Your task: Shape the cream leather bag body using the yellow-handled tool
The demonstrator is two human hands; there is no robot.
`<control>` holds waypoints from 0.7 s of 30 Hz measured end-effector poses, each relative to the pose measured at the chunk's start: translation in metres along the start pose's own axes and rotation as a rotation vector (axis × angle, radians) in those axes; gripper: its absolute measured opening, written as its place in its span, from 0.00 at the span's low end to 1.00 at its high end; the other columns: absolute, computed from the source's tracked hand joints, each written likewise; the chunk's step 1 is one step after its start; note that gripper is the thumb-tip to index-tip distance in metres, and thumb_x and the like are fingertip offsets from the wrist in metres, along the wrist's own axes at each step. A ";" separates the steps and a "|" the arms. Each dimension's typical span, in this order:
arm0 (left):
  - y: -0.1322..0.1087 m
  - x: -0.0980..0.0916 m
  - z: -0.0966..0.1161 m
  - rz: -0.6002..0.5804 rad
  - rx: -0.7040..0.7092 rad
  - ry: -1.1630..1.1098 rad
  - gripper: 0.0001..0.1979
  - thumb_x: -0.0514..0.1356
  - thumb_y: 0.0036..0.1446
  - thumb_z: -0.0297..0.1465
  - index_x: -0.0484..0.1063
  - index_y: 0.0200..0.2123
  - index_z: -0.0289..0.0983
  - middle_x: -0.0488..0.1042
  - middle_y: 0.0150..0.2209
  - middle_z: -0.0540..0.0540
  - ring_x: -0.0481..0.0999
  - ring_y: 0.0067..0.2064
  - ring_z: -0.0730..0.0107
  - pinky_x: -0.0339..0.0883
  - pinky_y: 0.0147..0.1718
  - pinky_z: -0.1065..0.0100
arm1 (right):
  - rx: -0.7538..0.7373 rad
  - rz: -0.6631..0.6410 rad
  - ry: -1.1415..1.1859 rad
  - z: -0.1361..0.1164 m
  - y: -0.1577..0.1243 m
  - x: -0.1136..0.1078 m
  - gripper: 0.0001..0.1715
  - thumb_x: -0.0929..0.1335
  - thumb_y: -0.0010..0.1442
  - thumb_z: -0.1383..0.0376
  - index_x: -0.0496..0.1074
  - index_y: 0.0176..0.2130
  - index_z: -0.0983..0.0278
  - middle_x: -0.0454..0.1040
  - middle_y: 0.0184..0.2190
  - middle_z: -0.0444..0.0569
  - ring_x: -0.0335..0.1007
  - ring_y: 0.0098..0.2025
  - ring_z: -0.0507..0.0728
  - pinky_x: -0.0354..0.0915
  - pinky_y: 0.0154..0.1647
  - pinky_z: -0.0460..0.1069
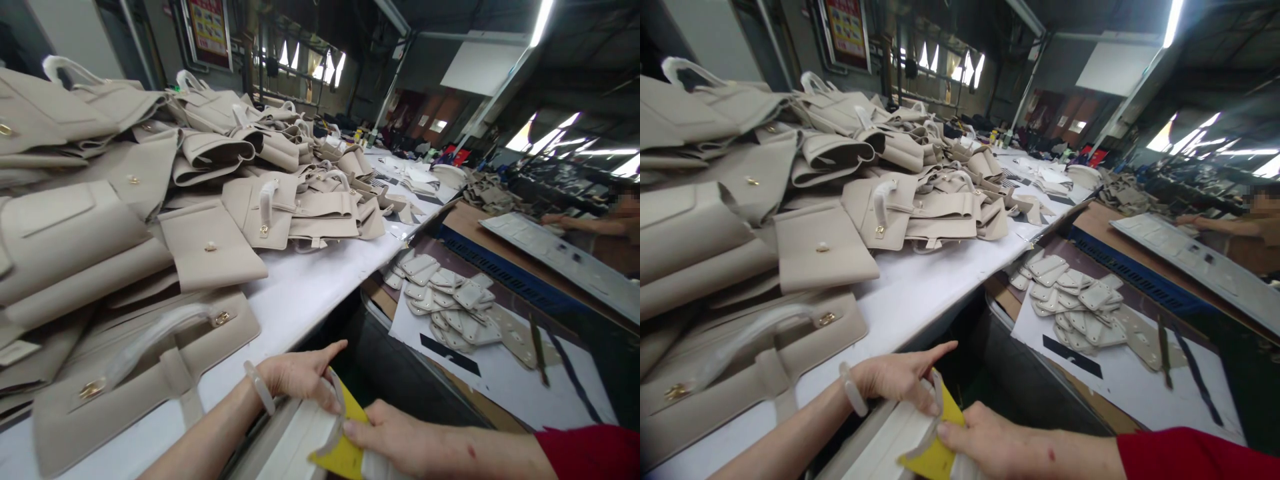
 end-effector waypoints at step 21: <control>-0.073 0.001 0.015 0.727 0.046 0.098 0.35 0.61 0.57 0.48 0.64 0.62 0.35 0.69 0.60 0.38 0.66 0.61 0.53 0.56 0.61 0.59 | -0.295 0.009 0.350 0.017 -0.005 0.026 0.43 0.65 0.52 0.31 0.74 0.28 0.70 0.67 0.16 0.45 0.61 0.17 0.47 0.54 0.19 0.42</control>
Point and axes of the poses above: each hand's wrist, its own y-axis towards the middle knuckle, its own x-axis out of the palm, z = x × y, the point moved 7 cm from there along y, towards the middle knuckle
